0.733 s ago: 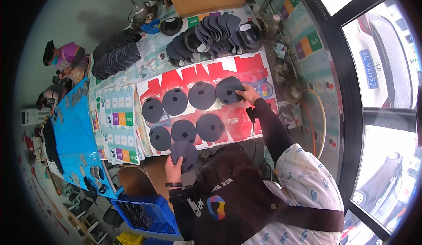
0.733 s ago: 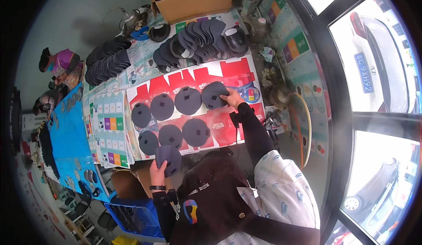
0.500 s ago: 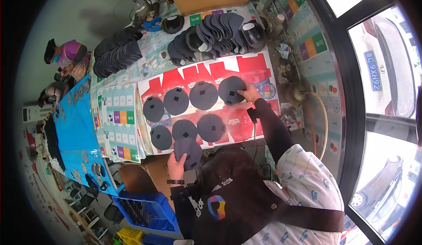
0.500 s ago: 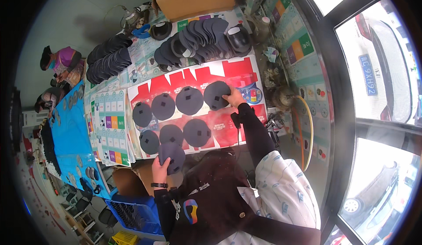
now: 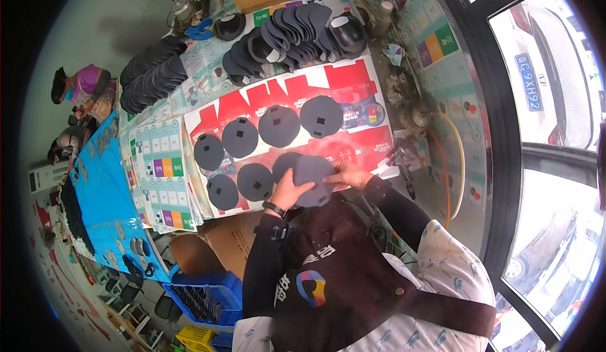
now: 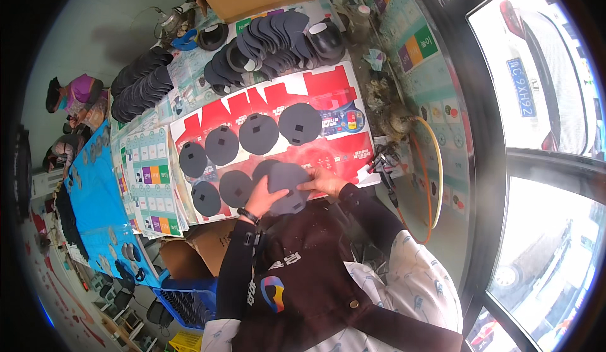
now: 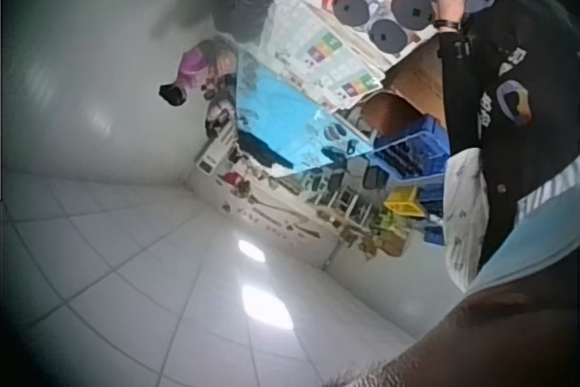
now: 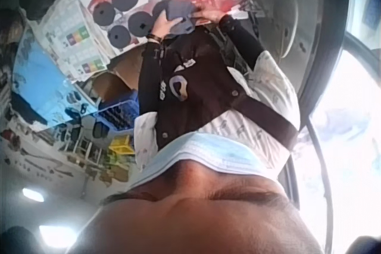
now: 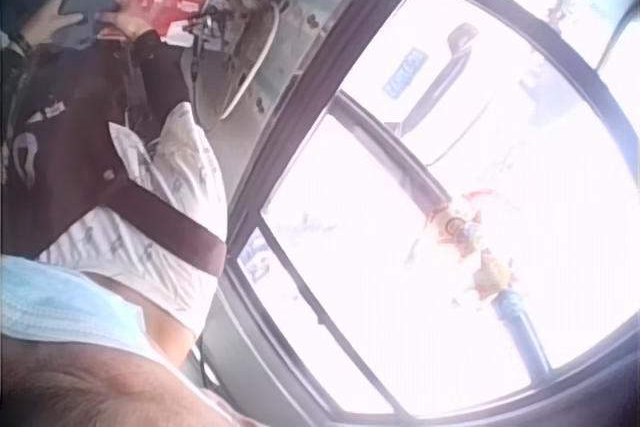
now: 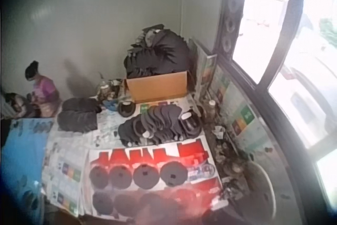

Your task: The worker is applying adhesive to circular shoe components on a template and then organizing the pieces.

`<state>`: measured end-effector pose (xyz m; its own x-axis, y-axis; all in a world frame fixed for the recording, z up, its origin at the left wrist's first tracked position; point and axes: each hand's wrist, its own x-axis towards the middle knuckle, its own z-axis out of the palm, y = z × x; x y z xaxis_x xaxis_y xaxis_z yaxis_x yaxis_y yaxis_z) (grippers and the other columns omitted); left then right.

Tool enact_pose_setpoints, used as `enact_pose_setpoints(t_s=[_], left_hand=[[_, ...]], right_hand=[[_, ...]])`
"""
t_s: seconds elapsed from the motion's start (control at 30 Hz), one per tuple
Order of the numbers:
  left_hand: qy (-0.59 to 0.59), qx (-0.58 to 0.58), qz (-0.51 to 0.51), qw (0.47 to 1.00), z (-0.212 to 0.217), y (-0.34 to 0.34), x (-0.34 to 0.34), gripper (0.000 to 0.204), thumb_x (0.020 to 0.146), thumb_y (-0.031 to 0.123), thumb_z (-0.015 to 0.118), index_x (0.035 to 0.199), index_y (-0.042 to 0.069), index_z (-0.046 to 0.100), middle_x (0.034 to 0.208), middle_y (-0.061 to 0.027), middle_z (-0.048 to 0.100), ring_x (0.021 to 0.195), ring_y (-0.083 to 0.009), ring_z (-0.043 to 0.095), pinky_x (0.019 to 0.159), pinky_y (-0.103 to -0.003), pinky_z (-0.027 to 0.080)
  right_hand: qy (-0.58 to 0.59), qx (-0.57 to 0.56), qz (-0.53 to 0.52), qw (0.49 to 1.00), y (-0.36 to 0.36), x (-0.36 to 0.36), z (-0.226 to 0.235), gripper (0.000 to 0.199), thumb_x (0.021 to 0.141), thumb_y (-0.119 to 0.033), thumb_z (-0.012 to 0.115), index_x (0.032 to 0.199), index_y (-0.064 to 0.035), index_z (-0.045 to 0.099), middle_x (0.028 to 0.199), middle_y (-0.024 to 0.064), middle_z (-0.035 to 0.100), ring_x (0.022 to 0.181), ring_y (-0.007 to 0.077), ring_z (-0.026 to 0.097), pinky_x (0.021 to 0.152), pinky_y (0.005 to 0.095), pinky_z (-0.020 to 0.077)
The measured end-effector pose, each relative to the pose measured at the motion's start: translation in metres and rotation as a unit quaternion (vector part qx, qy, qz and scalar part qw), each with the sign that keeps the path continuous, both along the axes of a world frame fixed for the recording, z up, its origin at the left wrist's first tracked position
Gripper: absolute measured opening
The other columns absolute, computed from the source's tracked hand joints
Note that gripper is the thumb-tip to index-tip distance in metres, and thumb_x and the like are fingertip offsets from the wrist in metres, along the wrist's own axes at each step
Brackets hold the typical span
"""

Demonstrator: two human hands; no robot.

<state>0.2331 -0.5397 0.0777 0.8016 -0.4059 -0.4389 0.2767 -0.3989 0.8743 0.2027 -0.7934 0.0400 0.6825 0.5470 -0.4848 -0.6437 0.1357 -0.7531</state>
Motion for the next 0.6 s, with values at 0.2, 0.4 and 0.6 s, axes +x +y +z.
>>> enact_pose_setpoints(t_s=[0.2,0.4,0.6], left_hand=[[0.227,-0.095,0.071,0.967,-0.003,0.012,0.005,0.051,0.096,0.009,0.068,0.14,0.002,0.044,0.121,-0.0189,0.065,0.098,-0.0264,0.072,0.071,-0.032,0.06],[0.236,-0.051,0.118,0.963,-0.009,0.07,-0.013,0.046,0.099,0.015,0.065,0.142,0.01,0.047,0.124,-0.0134,0.066,0.101,-0.0218,0.071,0.081,-0.032,0.058],[0.261,-0.015,0.165,0.951,-0.001,0.096,-0.037,0.047,0.101,0.017,0.063,0.144,0.011,0.046,0.127,-0.0114,0.064,0.106,-0.0209,0.069,0.088,-0.032,0.055]], right_hand=[[0.06,-0.112,-0.181,0.975,-0.04,-0.019,-0.04,0.044,0.092,0.005,0.064,0.135,-0.0066,0.061,0.111,0.0063,0.071,0.086,0.0167,0.072,0.059,0.0271,0.0626],[0.039,-0.12,-0.144,0.981,-0.051,-0.018,-0.063,0.047,0.093,0.006,0.061,0.138,-0.0069,0.058,0.111,0.0066,0.071,0.084,0.0171,0.072,0.059,0.0285,0.0632],[0.006,-0.184,-0.106,0.977,-0.052,-0.018,-0.071,0.039,0.095,0.002,0.062,0.133,-0.005,0.062,0.107,0.0071,0.072,0.082,0.0158,0.071,0.059,0.0289,0.0604]])
